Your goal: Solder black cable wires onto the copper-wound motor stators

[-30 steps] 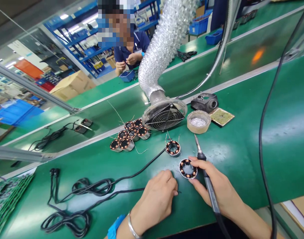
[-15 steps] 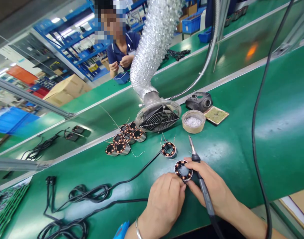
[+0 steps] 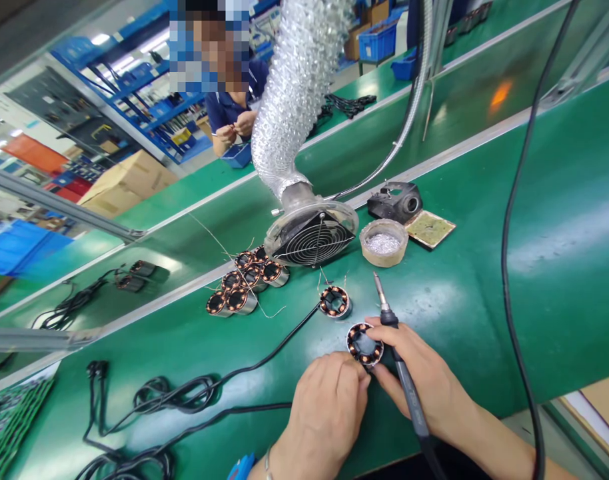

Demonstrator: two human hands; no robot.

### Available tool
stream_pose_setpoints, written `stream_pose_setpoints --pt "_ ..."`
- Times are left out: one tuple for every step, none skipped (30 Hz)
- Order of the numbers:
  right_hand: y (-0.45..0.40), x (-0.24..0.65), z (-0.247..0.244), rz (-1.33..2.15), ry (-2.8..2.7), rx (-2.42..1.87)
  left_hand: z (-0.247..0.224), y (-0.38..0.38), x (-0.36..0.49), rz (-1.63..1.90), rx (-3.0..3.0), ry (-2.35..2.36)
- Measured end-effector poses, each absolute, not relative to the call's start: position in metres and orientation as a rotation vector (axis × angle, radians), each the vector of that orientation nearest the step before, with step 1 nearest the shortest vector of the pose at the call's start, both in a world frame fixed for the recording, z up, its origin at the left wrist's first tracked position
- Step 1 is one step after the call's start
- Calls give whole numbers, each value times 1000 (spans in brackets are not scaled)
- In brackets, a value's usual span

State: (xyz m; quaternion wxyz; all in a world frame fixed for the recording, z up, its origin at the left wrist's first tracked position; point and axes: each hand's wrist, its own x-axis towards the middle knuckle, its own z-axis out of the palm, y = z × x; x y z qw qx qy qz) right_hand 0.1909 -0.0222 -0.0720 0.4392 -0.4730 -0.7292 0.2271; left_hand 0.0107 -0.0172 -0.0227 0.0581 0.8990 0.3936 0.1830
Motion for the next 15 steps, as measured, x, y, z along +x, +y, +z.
stream_pose_setpoints --pt "-22 191 -72 564 -1812 -1174 -23 -17 11 546 2725 1193" --pt "-22 191 -72 565 -1813 -1171 -23 -17 11 540 2726 1192" --pt "-23 191 -73 569 -1813 -1168 -23 -18 11 539 2728 1187" --pt "-23 191 -73 575 -1811 -1163 -23 -18 11 541 2730 1184" --pt "-23 191 -73 583 -1810 -1159 -23 -17 11 544 2734 1182" --pt "-23 191 -73 592 -1807 -1156 -22 -17 11 549 2737 1183" --pt "-23 191 -73 601 -1803 -1154 -22 -17 10 555 2739 1185" --pt "-23 191 -74 611 -1799 -1153 -21 -17 10 556 2739 1186" --pt "-23 191 -74 620 -1796 -1153 -20 -17 10 556 2738 1186" --pt "-23 191 -74 624 -1793 -1150 -20 -17 10 553 2739 1183" --pt "-23 191 -74 628 -1790 -1147 -20 -17 10 550 2743 1179" --pt "-23 191 -74 629 -1789 -1143 -20 -17 10 546 2749 1178" --pt "-23 191 -74 628 -1790 -1141 -20 -17 10 543 2756 1177" --pt "-23 191 -74 624 -1791 -1139 -20 -17 11 543 2764 1180" --pt "-23 191 -74 622 -1792 -1138 -19 -17 12 544 2772 1182"
